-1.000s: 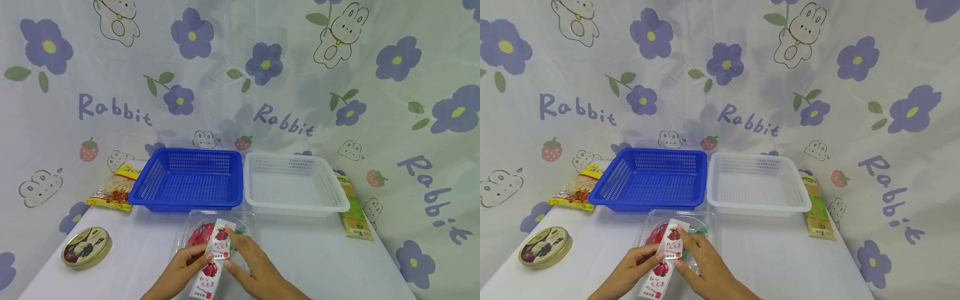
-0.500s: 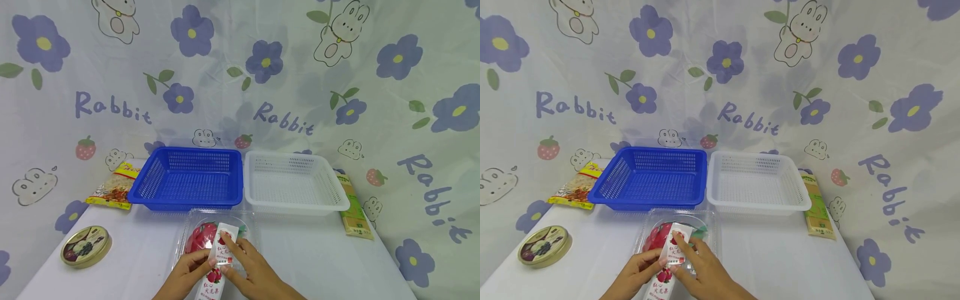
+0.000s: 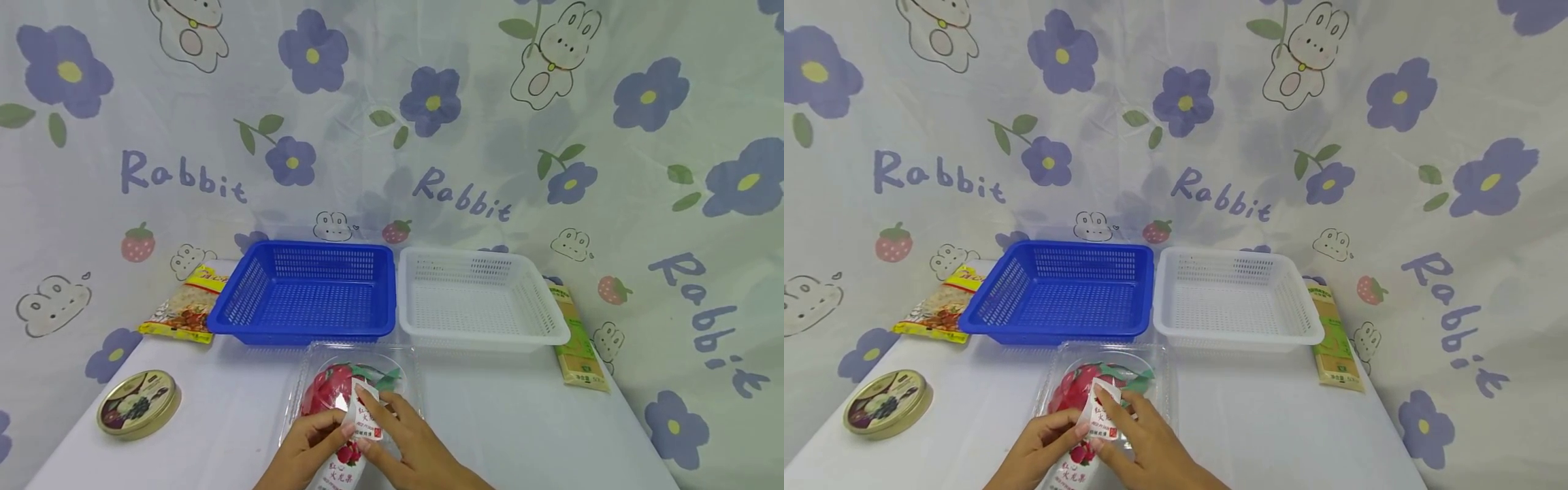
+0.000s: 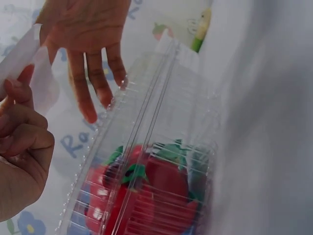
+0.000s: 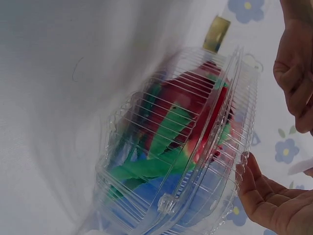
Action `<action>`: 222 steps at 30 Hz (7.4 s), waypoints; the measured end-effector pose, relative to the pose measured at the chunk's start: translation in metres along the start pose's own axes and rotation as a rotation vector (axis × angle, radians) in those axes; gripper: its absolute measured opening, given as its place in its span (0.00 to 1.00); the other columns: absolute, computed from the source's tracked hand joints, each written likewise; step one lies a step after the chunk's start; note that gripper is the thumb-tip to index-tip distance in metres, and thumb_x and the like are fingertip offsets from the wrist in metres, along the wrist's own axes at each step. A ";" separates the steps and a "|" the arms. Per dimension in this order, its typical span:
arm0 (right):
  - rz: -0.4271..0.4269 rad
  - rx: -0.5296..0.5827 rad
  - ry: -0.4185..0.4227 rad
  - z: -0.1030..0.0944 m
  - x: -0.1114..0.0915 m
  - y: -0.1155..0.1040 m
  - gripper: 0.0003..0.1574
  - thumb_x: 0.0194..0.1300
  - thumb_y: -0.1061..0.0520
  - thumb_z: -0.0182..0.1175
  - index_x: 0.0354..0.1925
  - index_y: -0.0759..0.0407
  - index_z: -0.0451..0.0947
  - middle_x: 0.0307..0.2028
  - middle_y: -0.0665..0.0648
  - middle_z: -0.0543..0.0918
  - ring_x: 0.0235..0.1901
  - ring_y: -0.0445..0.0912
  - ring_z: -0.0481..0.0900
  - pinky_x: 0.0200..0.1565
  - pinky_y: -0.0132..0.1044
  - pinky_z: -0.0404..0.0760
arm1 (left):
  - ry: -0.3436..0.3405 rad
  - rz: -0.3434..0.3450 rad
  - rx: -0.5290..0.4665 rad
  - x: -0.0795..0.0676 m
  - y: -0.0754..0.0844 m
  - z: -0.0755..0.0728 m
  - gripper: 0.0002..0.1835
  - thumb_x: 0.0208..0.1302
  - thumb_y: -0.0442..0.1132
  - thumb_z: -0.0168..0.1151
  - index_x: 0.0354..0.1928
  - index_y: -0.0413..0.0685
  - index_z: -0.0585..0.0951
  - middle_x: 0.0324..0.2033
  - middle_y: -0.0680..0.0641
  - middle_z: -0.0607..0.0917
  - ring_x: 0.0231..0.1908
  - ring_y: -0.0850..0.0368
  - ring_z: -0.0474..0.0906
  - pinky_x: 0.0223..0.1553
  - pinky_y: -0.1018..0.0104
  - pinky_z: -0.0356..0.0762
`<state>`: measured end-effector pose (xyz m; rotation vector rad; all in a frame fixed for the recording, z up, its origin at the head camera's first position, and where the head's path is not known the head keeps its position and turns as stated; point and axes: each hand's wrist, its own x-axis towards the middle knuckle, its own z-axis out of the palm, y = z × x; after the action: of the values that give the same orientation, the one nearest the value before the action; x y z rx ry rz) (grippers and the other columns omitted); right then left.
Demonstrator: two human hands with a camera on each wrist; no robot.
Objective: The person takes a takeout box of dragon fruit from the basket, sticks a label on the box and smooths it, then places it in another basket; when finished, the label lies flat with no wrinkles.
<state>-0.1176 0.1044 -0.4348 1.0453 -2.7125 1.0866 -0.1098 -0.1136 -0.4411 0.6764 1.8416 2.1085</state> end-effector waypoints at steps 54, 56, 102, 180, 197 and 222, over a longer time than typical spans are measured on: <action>-0.389 -0.054 0.249 -0.002 0.006 0.004 0.26 0.76 0.57 0.50 0.69 0.56 0.70 0.63 0.60 0.73 0.53 0.44 0.76 0.49 0.35 0.81 | 0.145 0.306 0.097 0.005 -0.005 0.017 0.13 0.67 0.19 0.52 0.43 0.38 0.83 0.35 0.55 0.82 0.34 0.67 0.77 0.32 0.67 0.80; -0.391 -0.039 0.241 -0.001 0.005 0.003 0.26 0.76 0.58 0.51 0.69 0.57 0.70 0.64 0.59 0.72 0.53 0.44 0.77 0.50 0.36 0.81 | 0.146 0.303 0.085 0.005 -0.005 0.017 0.14 0.67 0.19 0.52 0.44 0.38 0.84 0.36 0.56 0.83 0.36 0.67 0.79 0.35 0.67 0.81; -0.354 0.057 0.414 -0.007 0.016 -0.002 0.22 0.66 0.67 0.60 0.58 0.59 0.81 0.54 0.59 0.81 0.46 0.45 0.78 0.45 0.31 0.80 | 0.202 0.322 0.250 0.000 -0.001 0.018 0.14 0.66 0.20 0.55 0.49 0.36 0.83 0.31 0.52 0.82 0.23 0.68 0.68 0.19 0.70 0.71; -0.224 -0.407 0.048 -0.011 0.081 0.083 0.23 0.73 0.41 0.55 0.63 0.38 0.78 0.72 0.64 0.63 0.73 0.60 0.56 0.67 0.61 0.62 | 0.511 -0.678 0.938 -0.065 -0.043 -0.118 0.32 0.61 0.50 0.68 0.62 0.39 0.74 0.27 0.56 0.79 0.26 0.58 0.69 0.28 0.63 0.63; -0.224 -0.423 -0.073 -0.009 0.080 0.088 0.32 0.71 0.32 0.51 0.69 0.32 0.69 0.78 0.61 0.47 0.78 0.60 0.39 0.68 0.62 0.57 | 0.493 -0.543 0.933 -0.034 0.003 -0.076 0.38 0.65 0.62 0.61 0.69 0.46 0.68 0.28 0.52 0.71 0.23 0.61 0.68 0.24 0.68 0.63; -0.200 -0.429 -0.087 -0.001 0.088 0.083 0.32 0.72 0.29 0.45 0.71 0.29 0.65 0.79 0.60 0.42 0.78 0.57 0.37 0.69 0.65 0.53 | 0.475 -0.474 0.816 -0.017 -0.005 -0.060 0.39 0.67 0.61 0.59 0.73 0.49 0.66 0.25 0.53 0.71 0.21 0.63 0.63 0.22 0.70 0.62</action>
<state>-0.2354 0.0980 -0.4603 1.2651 -2.6522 0.4116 -0.1256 -0.1726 -0.4544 -0.1708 2.7908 1.2343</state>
